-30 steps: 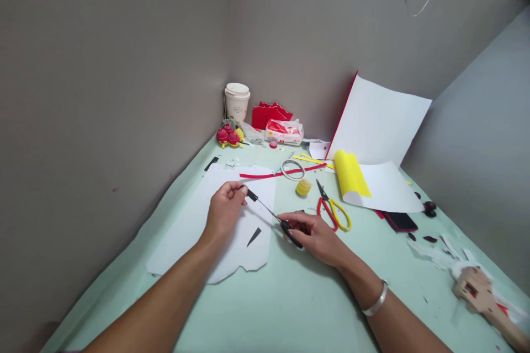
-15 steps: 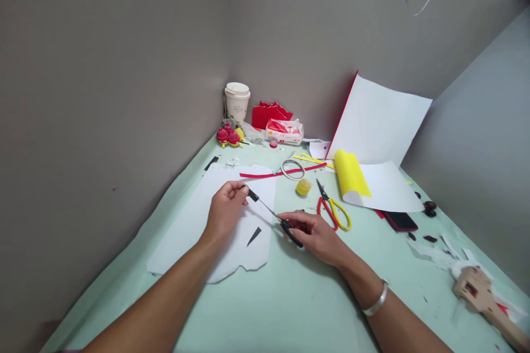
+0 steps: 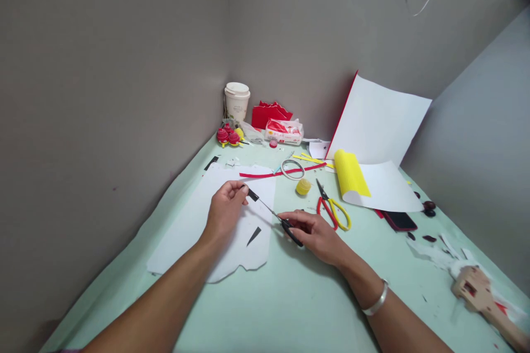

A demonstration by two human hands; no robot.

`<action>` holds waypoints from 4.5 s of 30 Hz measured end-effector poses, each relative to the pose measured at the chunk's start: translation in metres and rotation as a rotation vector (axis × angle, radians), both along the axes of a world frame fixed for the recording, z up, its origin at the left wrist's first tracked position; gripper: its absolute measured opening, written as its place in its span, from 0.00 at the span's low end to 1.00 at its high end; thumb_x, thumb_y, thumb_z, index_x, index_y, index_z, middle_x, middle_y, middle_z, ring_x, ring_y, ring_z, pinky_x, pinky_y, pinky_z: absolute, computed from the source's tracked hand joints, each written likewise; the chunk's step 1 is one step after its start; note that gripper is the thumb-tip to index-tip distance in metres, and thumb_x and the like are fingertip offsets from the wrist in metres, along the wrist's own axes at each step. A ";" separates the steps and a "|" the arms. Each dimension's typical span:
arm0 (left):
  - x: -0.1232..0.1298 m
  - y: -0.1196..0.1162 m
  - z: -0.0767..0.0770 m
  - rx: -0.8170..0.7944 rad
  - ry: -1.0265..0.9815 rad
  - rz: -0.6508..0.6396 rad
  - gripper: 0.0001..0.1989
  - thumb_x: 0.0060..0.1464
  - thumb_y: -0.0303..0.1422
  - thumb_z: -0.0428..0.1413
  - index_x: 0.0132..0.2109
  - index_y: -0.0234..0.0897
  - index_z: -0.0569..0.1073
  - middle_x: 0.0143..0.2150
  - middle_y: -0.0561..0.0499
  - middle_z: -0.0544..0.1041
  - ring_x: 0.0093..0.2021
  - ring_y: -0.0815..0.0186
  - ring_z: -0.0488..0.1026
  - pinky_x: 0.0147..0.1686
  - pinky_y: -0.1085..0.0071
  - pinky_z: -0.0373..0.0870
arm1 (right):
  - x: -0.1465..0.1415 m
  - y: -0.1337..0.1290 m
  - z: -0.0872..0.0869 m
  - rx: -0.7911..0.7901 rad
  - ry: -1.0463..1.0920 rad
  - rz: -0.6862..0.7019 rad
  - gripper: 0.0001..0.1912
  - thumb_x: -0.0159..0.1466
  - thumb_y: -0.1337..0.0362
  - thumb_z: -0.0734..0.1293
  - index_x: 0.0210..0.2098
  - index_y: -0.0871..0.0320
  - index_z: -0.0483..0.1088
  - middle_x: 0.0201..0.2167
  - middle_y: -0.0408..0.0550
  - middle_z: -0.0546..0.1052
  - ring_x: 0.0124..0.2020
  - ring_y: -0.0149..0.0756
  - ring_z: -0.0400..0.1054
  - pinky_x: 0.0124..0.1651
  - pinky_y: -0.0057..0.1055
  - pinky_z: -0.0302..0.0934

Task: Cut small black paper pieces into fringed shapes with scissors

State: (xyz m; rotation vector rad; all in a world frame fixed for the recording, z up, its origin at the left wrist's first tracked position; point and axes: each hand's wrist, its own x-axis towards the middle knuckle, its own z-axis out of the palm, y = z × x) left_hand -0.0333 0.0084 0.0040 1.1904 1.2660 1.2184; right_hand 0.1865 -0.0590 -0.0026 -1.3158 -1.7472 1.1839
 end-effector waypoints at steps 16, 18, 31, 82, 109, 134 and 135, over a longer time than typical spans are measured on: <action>0.000 -0.001 0.004 -0.014 0.011 -0.006 0.11 0.51 0.42 0.59 0.36 0.39 0.72 0.24 0.57 0.69 0.26 0.70 0.64 0.29 0.74 0.60 | 0.000 0.000 0.001 0.004 -0.011 0.004 0.18 0.64 0.63 0.65 0.52 0.54 0.73 0.34 0.45 0.68 0.31 0.31 0.61 0.34 0.29 0.57; 0.000 -0.002 0.004 -0.017 0.011 -0.006 0.12 0.51 0.42 0.59 0.36 0.39 0.72 0.24 0.57 0.69 0.26 0.70 0.63 0.29 0.74 0.60 | 0.001 0.000 0.000 0.003 -0.007 0.002 0.18 0.64 0.63 0.65 0.53 0.54 0.73 0.33 0.45 0.68 0.31 0.31 0.61 0.34 0.29 0.57; 0.001 -0.002 0.001 -0.014 -0.066 -0.056 0.10 0.51 0.40 0.60 0.37 0.40 0.72 0.26 0.58 0.69 0.27 0.71 0.63 0.29 0.74 0.58 | 0.001 0.001 0.000 -0.012 0.009 0.002 0.17 0.64 0.63 0.65 0.52 0.54 0.73 0.33 0.45 0.68 0.30 0.31 0.60 0.33 0.29 0.57; -0.003 0.004 -0.002 -0.042 -0.174 0.045 0.12 0.48 0.40 0.62 0.36 0.38 0.72 0.25 0.58 0.69 0.26 0.72 0.63 0.28 0.75 0.59 | 0.001 0.000 -0.002 -0.076 -0.016 0.006 0.18 0.63 0.64 0.65 0.52 0.54 0.73 0.31 0.44 0.71 0.29 0.31 0.61 0.32 0.27 0.58; 0.002 -0.004 0.004 -0.035 -0.080 0.009 0.12 0.49 0.41 0.61 0.36 0.39 0.72 0.25 0.58 0.68 0.25 0.71 0.63 0.28 0.74 0.59 | 0.000 0.000 -0.003 -0.045 -0.018 -0.012 0.17 0.63 0.64 0.65 0.52 0.53 0.74 0.32 0.44 0.71 0.29 0.31 0.62 0.32 0.28 0.58; 0.003 -0.005 0.005 -0.035 -0.075 0.004 0.12 0.48 0.41 0.61 0.36 0.38 0.72 0.24 0.57 0.68 0.25 0.70 0.62 0.28 0.73 0.59 | -0.002 -0.001 -0.002 -0.037 -0.023 -0.024 0.18 0.63 0.65 0.65 0.52 0.53 0.74 0.32 0.44 0.71 0.30 0.31 0.62 0.31 0.27 0.57; 0.002 -0.005 0.005 -0.035 -0.074 0.002 0.12 0.49 0.41 0.60 0.36 0.38 0.72 0.25 0.57 0.67 0.25 0.70 0.62 0.28 0.73 0.59 | -0.002 -0.001 -0.002 -0.034 -0.024 -0.024 0.18 0.63 0.64 0.65 0.52 0.53 0.73 0.32 0.44 0.71 0.30 0.31 0.61 0.31 0.27 0.57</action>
